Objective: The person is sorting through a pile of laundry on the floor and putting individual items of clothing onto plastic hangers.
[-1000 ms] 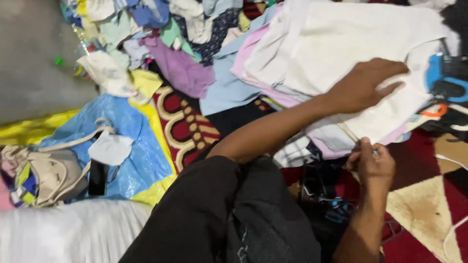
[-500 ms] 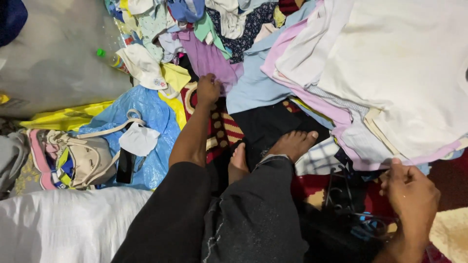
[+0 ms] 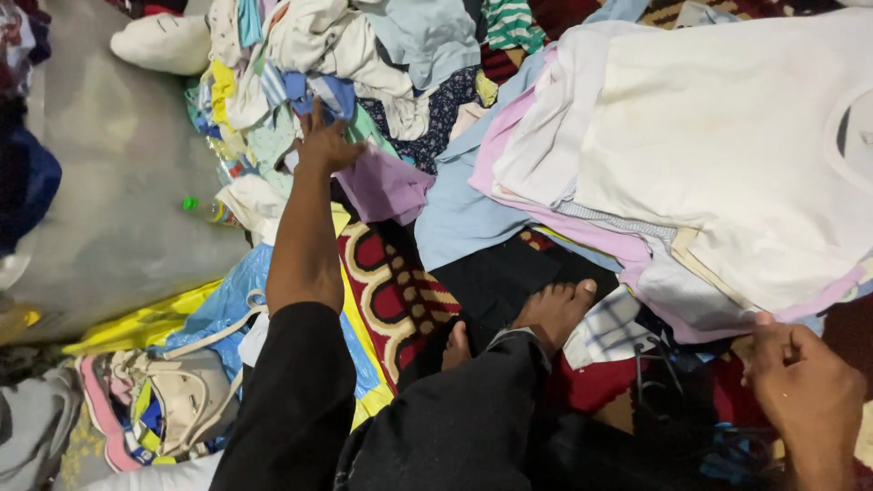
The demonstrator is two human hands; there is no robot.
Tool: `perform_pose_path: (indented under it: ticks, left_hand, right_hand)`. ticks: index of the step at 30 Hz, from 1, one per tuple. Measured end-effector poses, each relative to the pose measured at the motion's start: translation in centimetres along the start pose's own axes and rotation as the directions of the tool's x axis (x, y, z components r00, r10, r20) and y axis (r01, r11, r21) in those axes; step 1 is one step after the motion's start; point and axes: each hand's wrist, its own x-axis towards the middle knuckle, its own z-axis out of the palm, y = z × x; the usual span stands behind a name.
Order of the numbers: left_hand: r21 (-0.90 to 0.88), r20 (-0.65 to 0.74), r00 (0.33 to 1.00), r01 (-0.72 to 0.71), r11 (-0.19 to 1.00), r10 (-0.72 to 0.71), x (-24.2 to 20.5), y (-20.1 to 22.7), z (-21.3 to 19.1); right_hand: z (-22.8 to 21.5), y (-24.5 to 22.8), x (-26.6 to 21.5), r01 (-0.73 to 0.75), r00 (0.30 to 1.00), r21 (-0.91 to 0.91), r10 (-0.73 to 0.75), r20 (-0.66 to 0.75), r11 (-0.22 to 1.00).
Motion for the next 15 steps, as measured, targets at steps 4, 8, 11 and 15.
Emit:
perform_pose_path:
  ticks: [4, 8, 11, 15]
  left_hand:
    - [0.245, 0.022, 0.999, -0.053, 0.968, 0.049, 0.5, -1.1, 0.9]
    - [0.417, -0.083, 0.994, -0.032, 0.908, 0.073, 0.3, -1.6, 1.7]
    - [0.341, -0.175, 0.979, -0.038, 0.939, 0.104, 1.4, -1.8, 2.4]
    - [0.241, -0.307, 0.934, -0.108, 0.964, 0.182, 0.5, -1.9, 1.4]
  right_hand:
    - [-0.8, -1.4, -0.2, -0.031, 0.997, 0.051, 0.027, 0.076, 0.998]
    - [-1.5, -2.1, -0.6, -0.01, 0.996, -0.007, 0.011, 0.084, 1.0]
    - [-2.3, -2.8, -0.6, -0.049, 0.992, 0.033, 0.045, 0.117, 0.998]
    - [-1.7, -1.5, -0.5, -0.042, 0.991, 0.003, 0.041, 0.124, 0.999]
